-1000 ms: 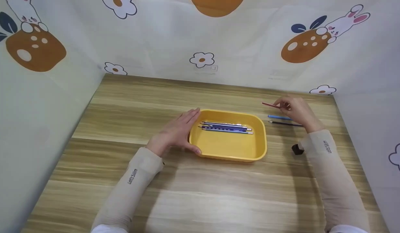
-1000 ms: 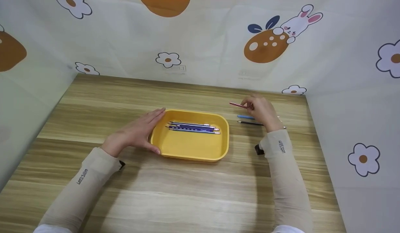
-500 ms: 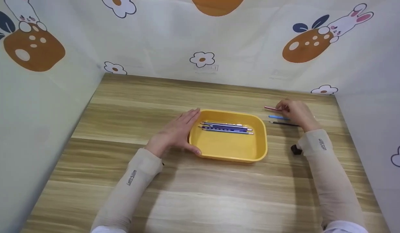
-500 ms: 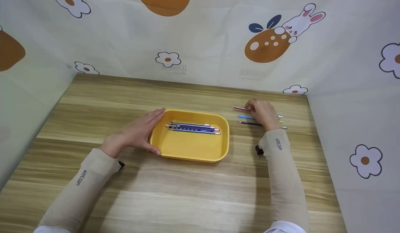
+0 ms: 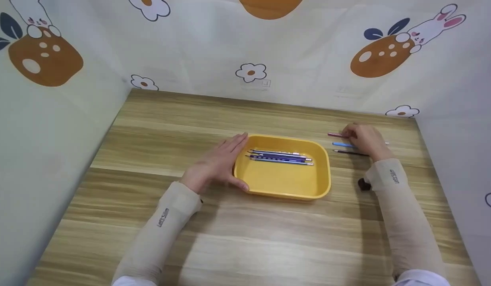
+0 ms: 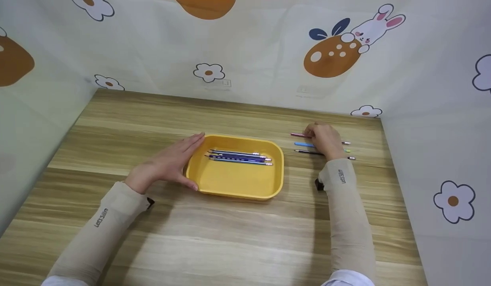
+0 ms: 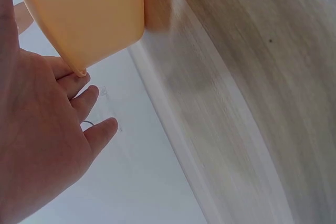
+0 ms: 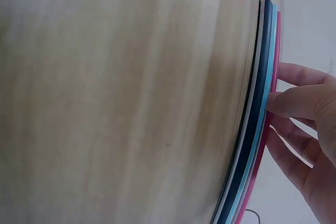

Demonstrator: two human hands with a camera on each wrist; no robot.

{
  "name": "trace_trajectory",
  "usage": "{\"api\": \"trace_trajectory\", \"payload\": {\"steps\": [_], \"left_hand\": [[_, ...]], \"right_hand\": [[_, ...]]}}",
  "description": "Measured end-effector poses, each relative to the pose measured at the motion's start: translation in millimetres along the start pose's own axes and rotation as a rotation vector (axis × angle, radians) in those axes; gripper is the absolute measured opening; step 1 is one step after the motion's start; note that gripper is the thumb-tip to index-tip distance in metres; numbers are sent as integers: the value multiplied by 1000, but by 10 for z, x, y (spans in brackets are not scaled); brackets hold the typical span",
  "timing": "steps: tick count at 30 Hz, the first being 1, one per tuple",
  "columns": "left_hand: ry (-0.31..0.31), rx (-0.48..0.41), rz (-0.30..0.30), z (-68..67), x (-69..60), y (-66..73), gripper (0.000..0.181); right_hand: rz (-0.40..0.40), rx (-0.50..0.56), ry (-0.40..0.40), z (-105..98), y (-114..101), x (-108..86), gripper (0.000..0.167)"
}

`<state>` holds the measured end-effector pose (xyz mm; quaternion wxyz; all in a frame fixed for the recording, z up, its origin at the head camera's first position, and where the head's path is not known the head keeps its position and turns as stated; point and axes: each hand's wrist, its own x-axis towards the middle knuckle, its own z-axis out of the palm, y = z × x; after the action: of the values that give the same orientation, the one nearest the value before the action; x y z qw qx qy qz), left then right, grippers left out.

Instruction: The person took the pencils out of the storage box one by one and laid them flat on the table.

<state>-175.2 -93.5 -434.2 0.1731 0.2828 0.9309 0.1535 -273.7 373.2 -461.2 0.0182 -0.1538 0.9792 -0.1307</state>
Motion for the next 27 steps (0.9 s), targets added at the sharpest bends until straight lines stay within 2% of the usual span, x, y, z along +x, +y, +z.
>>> {"api": "trace_trajectory", "payload": {"steps": [12, 27], "left_hand": [[1, 1, -2, -1, -9, 7, 146], [4, 5, 5, 4, -14, 0, 144]], "right_hand": [[25, 20, -28, -18, 5, -20, 25], [68, 62, -4, -139, -32, -95, 15]]}}
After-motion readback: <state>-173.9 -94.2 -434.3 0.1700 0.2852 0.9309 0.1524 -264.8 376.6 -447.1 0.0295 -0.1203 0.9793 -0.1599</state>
